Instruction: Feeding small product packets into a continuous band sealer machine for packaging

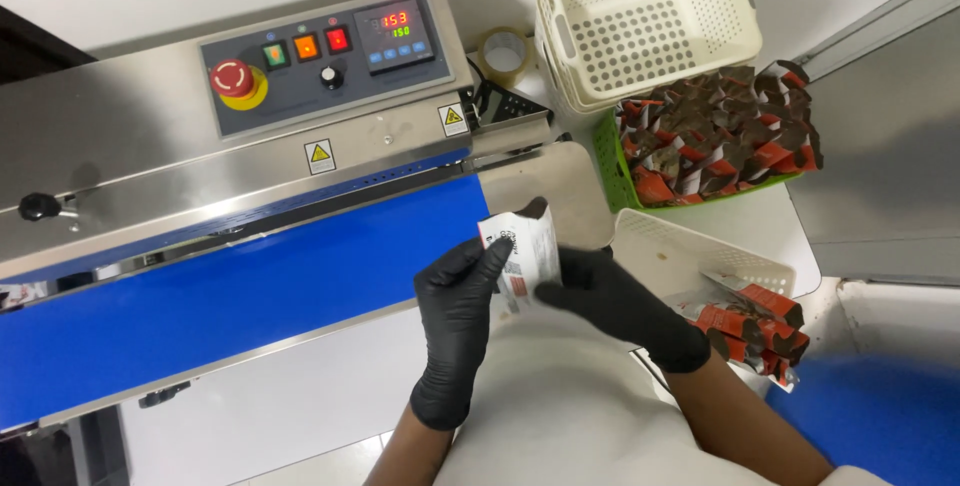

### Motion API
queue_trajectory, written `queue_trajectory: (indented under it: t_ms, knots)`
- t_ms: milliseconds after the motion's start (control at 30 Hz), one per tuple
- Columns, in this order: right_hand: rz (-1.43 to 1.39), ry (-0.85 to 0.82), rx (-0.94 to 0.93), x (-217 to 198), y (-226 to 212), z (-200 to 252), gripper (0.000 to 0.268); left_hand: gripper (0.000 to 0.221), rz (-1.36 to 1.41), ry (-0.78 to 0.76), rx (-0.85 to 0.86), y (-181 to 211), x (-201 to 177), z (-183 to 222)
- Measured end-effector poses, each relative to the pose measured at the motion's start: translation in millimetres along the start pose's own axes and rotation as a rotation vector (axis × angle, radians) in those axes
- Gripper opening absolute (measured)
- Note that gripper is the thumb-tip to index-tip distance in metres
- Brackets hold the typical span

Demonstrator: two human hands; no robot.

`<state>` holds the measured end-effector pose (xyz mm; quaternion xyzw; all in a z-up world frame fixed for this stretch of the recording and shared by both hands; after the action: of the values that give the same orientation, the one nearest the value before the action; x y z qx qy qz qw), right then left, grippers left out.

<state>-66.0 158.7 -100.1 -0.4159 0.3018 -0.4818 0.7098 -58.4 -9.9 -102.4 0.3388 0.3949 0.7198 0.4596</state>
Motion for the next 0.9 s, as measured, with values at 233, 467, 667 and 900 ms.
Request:
queue_trajectory:
  t_ms: [233,467,667,900]
  knots:
    - [-0.084,0.376,-0.24,-36.8,-18.5,-18.9,0.03,0.019,0.023,0.051,0.038,-5.9,8.2,-22.5]
    - [-0.188,0.46,-0.073,-34.4,-17.6,-51.2,0.016,0.014,0.126,0.09,-0.032,-33.5,18.0,-60.0]
    - [-0.288,0.51,0.073,-40.4,15.2,-104.0,0.021,0.033,0.026,0.095,-0.167,-35.0,27.7,-95.5]
    - [-0.179,0.503,0.148,-50.0,77.2,-177.4,0.028,0.024,-0.162,0.14,-0.032,-69.8,3.2,-169.0]
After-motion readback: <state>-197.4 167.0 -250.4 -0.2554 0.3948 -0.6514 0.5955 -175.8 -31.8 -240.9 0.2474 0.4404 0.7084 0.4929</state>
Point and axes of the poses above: each hand's wrist, its own z-axis away from the middle knuckle, its own x-axis out of the palm, y = z × x, the point moved 7 cm from there along -z, towards the middle knuckle, and after that the axes turned 3 degrees about -z, right-handed, at the moved point
